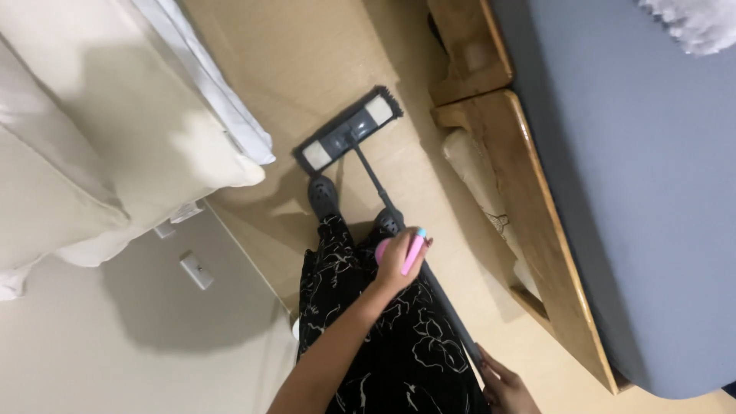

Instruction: Mopping the floor in a bedroom using a spray bottle and a flat mop.

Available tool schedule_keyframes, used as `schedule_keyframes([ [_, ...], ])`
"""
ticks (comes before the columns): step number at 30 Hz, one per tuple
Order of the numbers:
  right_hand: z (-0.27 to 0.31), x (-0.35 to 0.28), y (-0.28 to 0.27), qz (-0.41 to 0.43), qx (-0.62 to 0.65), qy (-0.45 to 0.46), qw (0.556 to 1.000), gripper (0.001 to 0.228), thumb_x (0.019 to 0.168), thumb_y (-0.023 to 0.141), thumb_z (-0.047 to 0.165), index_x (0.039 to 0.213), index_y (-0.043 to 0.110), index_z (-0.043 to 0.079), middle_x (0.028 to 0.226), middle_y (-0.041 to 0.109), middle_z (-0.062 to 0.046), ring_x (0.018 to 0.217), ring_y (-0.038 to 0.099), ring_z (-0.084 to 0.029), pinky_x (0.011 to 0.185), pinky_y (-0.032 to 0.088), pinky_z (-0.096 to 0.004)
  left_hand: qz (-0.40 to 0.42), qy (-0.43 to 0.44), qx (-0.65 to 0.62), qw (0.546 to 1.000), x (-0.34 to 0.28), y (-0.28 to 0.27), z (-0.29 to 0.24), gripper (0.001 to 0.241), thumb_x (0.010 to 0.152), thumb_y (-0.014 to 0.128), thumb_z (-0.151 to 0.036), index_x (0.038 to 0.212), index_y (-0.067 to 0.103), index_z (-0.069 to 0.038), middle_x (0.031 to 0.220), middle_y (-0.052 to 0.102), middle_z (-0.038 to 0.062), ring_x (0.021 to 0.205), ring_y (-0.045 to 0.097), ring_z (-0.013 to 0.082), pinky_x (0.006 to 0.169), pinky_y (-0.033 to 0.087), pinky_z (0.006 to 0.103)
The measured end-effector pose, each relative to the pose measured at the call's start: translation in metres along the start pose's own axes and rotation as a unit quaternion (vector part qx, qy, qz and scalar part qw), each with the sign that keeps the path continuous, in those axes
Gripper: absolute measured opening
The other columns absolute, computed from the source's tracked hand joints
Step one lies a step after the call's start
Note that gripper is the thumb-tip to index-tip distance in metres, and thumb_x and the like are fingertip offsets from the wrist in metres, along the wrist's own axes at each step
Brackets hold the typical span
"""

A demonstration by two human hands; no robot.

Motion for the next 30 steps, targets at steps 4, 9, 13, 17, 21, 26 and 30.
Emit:
schedule_keyframes([
  [4, 0.046, -0.012, 0.013, -0.007, 0.027, 0.016, 0.999, 0.051, 0.102, 0.054, 0.023, 0.154, 0.054, 0.026, 0.053, 0.046, -0.002, 0.038, 0.034, -0.013, 0.034, 0.024, -0.028, -0.016, 0.108, 0.0, 0.994, -0.011, -0.005, -0.06, 0.021, 0.104, 0.06, -0.018, 0.112, 0.059, 0.001, 0.09, 0.067, 0.012, 0.071, 0.066, 0.0179, 0.062, 0.058, 0.0308],
  [9, 0.115, -0.005, 0.015, 0.032, 0.002, 0.033, 0.999, 0.051, 0.103, 0.053, 0.026, 0.153, 0.049, 0.031, 0.057, 0.043, -0.001, 0.038, 0.027, -0.011, 0.033, 0.02, -0.028, -0.02, 0.078, 0.007, 0.997, -0.018, -0.014, -0.038, 0.02, 0.104, 0.061, -0.018, 0.108, 0.06, 0.001, 0.09, 0.069, 0.013, 0.072, 0.069, 0.0212, 0.065, 0.059, 0.0331],
  [13, 0.148, 0.01, 0.027, 0.051, -0.028, 0.02, 0.998, 0.054, 0.102, 0.048, 0.024, 0.155, 0.045, 0.032, 0.057, 0.041, -0.002, 0.038, 0.026, -0.011, 0.033, 0.021, -0.028, -0.092, -0.002, -0.002, 0.996, -0.017, -0.048, -0.001, 0.016, 0.103, 0.06, -0.016, 0.108, 0.062, -0.001, 0.092, 0.074, 0.01, 0.076, 0.075, 0.0204, 0.064, 0.062, 0.0304],
  [17, 0.192, 0.041, 0.089, 0.096, -0.017, -0.034, 0.995, 0.055, 0.102, 0.049, 0.024, 0.157, 0.044, 0.031, 0.055, 0.041, 0.0, 0.036, 0.026, -0.009, 0.031, 0.021, -0.027, -0.182, 0.041, 0.152, 0.971, -0.005, -0.105, -0.041, 0.023, 0.092, 0.069, -0.016, 0.108, 0.063, 0.0, 0.086, 0.072, 0.015, 0.072, 0.071, 0.0286, 0.064, 0.057, 0.0376],
  [21, 0.267, 0.066, 0.168, 0.106, -0.061, -0.125, 0.985, 0.053, 0.104, 0.048, 0.029, 0.157, 0.042, 0.024, 0.047, 0.042, -0.004, 0.029, 0.035, -0.014, 0.028, 0.028, -0.031, -0.177, 0.003, 0.085, 0.981, 0.01, -0.141, -0.039, 0.019, 0.096, 0.069, -0.017, 0.106, 0.063, -0.002, 0.084, 0.071, 0.015, 0.073, 0.071, 0.0306, 0.066, 0.056, 0.0383],
  [26, 0.366, 0.101, 0.262, 0.11, -0.06, -0.162, 0.979, 0.052, 0.105, 0.049, 0.028, 0.157, 0.044, 0.026, 0.053, 0.047, -0.006, 0.03, 0.037, -0.013, 0.029, 0.029, -0.031, -0.184, 0.034, 0.023, 0.982, 0.023, -0.185, -0.053, 0.013, 0.1, 0.063, -0.014, 0.107, 0.061, -0.003, 0.089, 0.071, 0.014, 0.077, 0.073, 0.0308, 0.07, 0.057, 0.0375],
  [30, 0.41, 0.103, 0.307, 0.126, -0.017, -0.132, 0.983, 0.052, 0.107, 0.05, 0.028, 0.158, 0.043, 0.029, 0.06, 0.05, -0.004, 0.036, 0.036, -0.01, 0.033, 0.031, -0.028, -0.222, -0.006, 0.035, 0.974, 0.03, -0.211, -0.043, 0.013, 0.1, 0.061, -0.012, 0.108, 0.062, -0.001, 0.094, 0.07, 0.016, 0.083, 0.071, 0.0322, 0.075, 0.056, 0.0383],
])
Point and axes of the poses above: each hand's wrist, its own x-axis towards the middle knuckle, its own y-axis out of the palm, z = x × y, the point moved 9 cm from there along x, towards the middle knuckle
